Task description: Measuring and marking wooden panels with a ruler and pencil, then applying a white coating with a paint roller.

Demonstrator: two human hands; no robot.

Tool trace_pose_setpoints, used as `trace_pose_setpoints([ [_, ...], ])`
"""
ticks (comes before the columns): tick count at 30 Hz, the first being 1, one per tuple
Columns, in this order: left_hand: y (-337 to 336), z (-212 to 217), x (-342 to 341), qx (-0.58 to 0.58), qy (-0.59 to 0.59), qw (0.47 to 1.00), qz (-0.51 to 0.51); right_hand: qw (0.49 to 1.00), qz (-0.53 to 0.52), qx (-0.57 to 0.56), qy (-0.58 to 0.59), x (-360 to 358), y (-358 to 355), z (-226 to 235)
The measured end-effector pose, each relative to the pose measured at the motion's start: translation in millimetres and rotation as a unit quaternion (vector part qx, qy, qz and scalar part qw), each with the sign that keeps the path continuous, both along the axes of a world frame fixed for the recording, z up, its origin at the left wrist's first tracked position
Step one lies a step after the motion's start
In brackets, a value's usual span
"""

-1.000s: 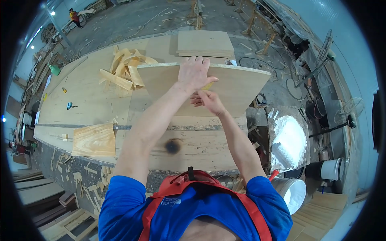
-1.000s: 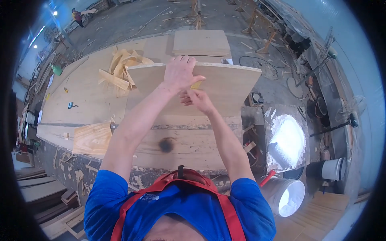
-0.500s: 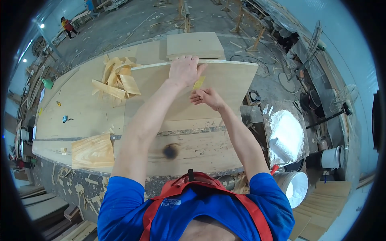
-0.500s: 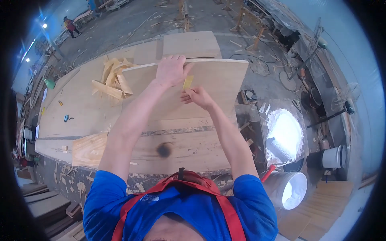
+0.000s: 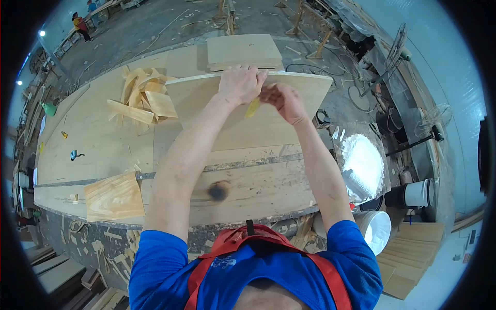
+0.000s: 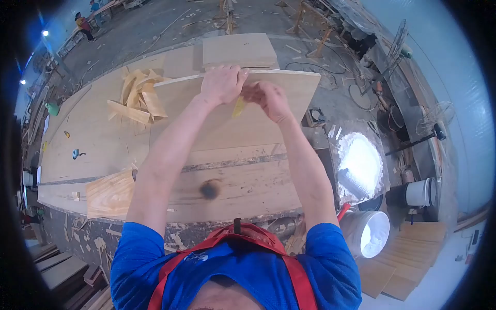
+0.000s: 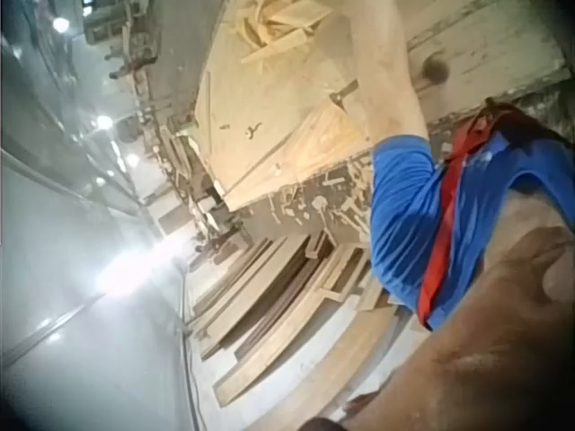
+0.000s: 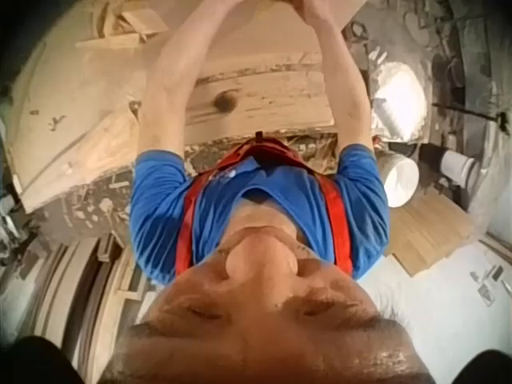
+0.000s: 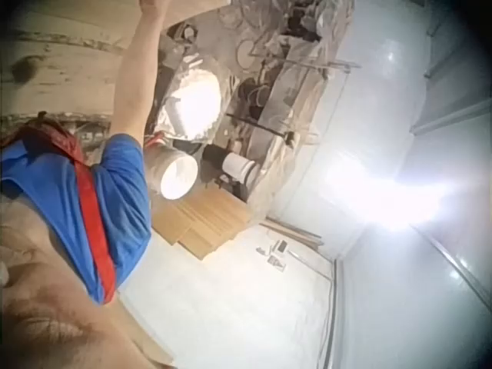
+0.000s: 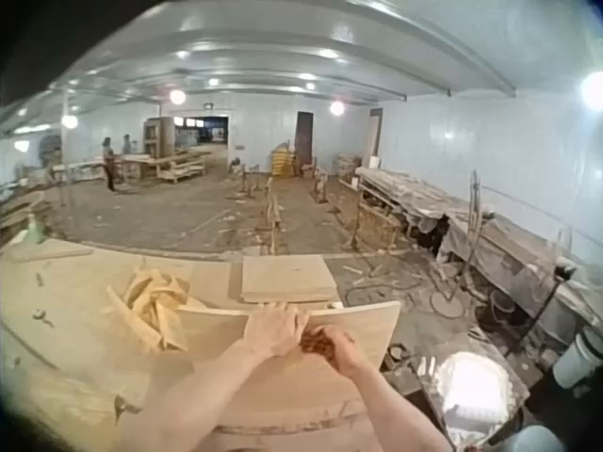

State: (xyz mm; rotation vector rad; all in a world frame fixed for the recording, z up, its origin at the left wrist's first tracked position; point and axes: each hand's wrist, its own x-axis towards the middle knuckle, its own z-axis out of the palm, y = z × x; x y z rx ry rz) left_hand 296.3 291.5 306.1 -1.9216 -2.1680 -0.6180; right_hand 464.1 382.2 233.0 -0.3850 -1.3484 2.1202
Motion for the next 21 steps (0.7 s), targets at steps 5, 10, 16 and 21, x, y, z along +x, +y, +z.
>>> trace_pose_setpoints([
  [5, -22, 15, 19, -0.062, -0.02, 0.998, 0.003, 0.997, 0.064, 0.033, -0.027, -2, -41, -54],
  [10, -61, 18, 55, -0.058, 0.004, 0.998, 0.008, 0.926, 0.123, 0.195, -0.298, 41, -72, -90],
  [16, -164, 14, 114, -0.164, 0.016, 0.984, -0.072, 0.984, 0.096, -0.004, -0.148, 168, -162, -115],
  [21, -283, -68, 204, -0.213, 0.056, 0.959, -0.175, 0.991, 0.041, -0.128, -0.023, 286, -272, -99],
])
